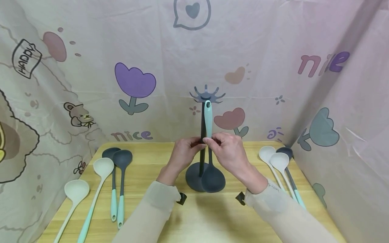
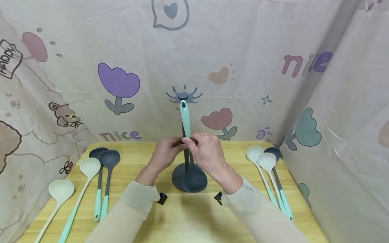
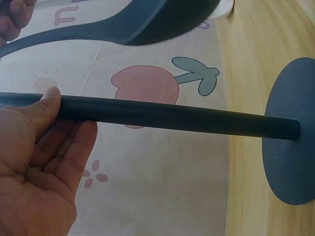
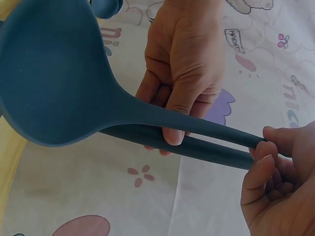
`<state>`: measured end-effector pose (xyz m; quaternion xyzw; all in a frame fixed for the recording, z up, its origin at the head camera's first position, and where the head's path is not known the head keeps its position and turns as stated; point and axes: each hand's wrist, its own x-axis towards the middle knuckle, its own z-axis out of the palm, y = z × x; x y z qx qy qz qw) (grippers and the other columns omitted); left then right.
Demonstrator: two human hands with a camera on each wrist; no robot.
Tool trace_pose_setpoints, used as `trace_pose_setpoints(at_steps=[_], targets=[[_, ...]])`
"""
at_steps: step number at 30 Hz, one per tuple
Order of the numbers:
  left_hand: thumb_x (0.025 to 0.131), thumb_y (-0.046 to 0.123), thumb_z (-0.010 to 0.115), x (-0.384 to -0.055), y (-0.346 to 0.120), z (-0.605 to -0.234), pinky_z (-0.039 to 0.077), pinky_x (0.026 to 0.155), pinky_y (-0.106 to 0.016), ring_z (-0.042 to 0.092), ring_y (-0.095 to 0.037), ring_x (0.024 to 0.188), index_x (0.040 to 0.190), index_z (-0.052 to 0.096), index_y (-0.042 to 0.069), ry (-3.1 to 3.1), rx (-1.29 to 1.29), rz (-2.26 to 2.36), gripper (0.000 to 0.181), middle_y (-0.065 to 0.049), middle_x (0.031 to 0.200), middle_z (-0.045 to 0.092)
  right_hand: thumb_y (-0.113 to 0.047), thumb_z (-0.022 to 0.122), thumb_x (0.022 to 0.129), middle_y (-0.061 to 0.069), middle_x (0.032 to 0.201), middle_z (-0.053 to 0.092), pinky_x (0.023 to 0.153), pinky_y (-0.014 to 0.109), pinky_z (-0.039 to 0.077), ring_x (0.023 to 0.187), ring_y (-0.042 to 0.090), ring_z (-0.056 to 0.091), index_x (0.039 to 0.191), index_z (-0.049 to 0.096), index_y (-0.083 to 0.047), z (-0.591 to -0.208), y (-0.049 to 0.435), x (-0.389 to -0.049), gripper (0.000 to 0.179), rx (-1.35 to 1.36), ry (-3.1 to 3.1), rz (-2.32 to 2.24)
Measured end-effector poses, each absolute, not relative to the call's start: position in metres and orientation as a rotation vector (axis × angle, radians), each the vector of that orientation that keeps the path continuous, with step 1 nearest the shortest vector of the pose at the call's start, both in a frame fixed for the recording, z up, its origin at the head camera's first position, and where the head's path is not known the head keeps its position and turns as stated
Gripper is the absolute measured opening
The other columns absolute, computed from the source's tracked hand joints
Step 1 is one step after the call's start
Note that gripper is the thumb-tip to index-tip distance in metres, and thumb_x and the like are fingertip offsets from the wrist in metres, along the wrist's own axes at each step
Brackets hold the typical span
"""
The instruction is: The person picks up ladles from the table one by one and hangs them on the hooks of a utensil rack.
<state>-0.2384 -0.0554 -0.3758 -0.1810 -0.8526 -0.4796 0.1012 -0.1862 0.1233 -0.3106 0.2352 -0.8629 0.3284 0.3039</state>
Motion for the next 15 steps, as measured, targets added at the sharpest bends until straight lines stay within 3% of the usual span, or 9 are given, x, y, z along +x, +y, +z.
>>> trace_pose_setpoints(at_steps=[15], targets=[[0.099,0.022,0.075,-0.239,-0.0567,-0.3762,0.063,0.09,-0.037,0.077,-0.019,0.101,0.124,0.079,0.013,-2.503,-0.575,-1.398,0.027,-0.002,0.11,0.081,-0.02,0.083,0.094,0.002,0.068,0.068,0.049,0.022,0.038,0.055,0.01,0.049,0.085,0.08,-0.006,-0.313,0.1208,-0.1911,0.017,0.578,-2.301,0.892]])
